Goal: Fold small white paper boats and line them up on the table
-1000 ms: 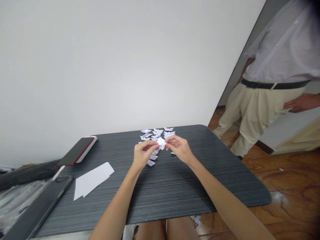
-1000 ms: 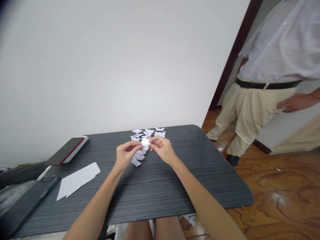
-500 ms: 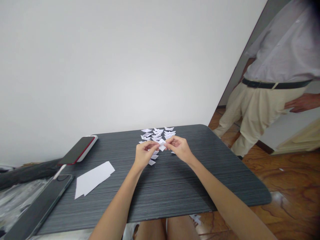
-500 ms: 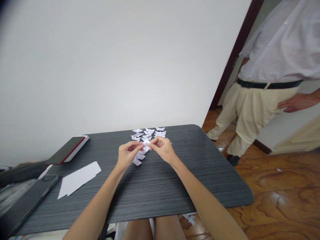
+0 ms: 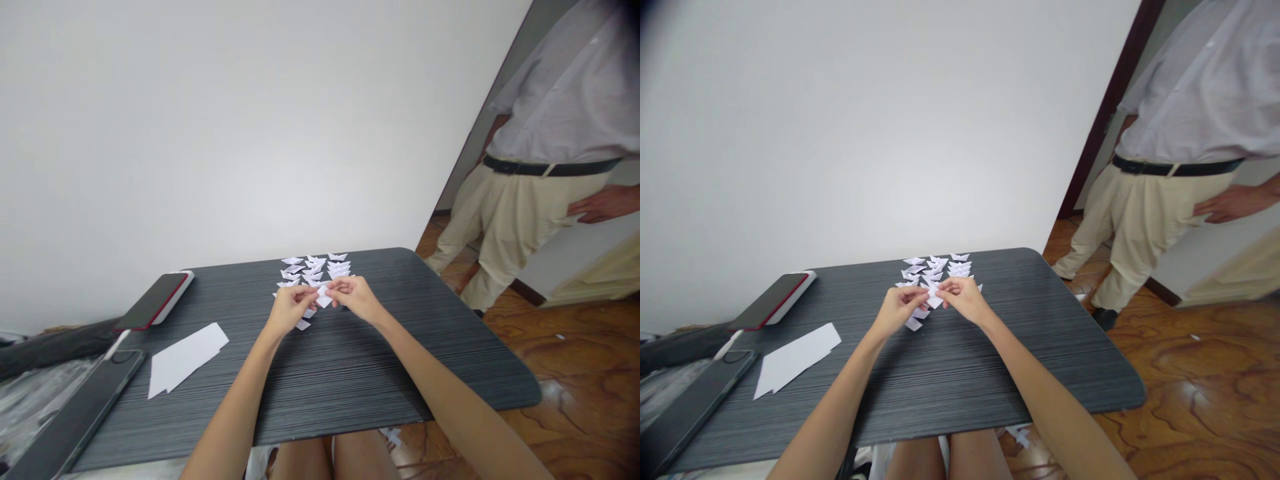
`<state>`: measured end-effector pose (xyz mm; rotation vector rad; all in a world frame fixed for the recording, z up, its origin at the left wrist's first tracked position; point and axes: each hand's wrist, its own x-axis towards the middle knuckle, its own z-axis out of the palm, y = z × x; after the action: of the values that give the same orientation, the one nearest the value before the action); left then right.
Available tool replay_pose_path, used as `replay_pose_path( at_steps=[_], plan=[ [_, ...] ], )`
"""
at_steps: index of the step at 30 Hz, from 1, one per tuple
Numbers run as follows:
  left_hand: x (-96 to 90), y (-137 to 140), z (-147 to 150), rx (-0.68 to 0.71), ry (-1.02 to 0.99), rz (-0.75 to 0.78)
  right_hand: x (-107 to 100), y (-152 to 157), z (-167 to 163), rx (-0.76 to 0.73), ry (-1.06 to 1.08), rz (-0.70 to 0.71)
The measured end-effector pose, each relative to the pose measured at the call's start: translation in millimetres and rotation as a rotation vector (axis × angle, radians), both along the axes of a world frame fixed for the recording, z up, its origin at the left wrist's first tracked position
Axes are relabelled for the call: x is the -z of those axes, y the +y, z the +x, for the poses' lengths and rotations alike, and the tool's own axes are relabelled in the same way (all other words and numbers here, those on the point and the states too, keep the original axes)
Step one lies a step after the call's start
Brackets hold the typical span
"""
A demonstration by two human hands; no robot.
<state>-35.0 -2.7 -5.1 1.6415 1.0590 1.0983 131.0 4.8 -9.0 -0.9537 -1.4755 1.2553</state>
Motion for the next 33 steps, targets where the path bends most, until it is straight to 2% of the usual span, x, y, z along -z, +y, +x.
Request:
replay_pose_path(
  at_steps=[9,15,18,21,24,27,30,33],
  plan=[
    [-3.8,-5.1,8.3,0.121,-0.029,-0.137,-0.3,-3.4,-3.5,-0.129,-0.086,-0.002],
    [-7.1,-8.1,10.1,0.209,-0.155,-0.153,0.2,-4.5,-2.9,-0.193,0.088,-0.032],
    [-7.4,-7.1,7.1,0.238,-0.138,-0.166,0.7,-2.8,-0.2,-0.192,0.111,-0.068],
    [-6.6,-4.9,1.0,0.154,0.012,-0.052,0.5,0.0,2.6,-0.146,0.119,-0.142],
    [-9.3,-4.9,-4.7,0.093,0.211,0.268,-0.1,2.6,5.1,-0.112,0.171,-0.246],
    [-13.6,-7.8,-5.4,0.144,0.339,0.500,-0.4,3.1,5.5,-0.141,0.197,-0.357],
    [-13.8,-9.1,-4.0,0.102,0.366,0.498,-1.9,0.5,3.8,-0.208,0.177,-0.412],
    [-10.4,-6.8,-4.4,0.040,0.306,0.342,-5.5,-4.5,1.3,-0.266,0.120,-0.299]
  ],
)
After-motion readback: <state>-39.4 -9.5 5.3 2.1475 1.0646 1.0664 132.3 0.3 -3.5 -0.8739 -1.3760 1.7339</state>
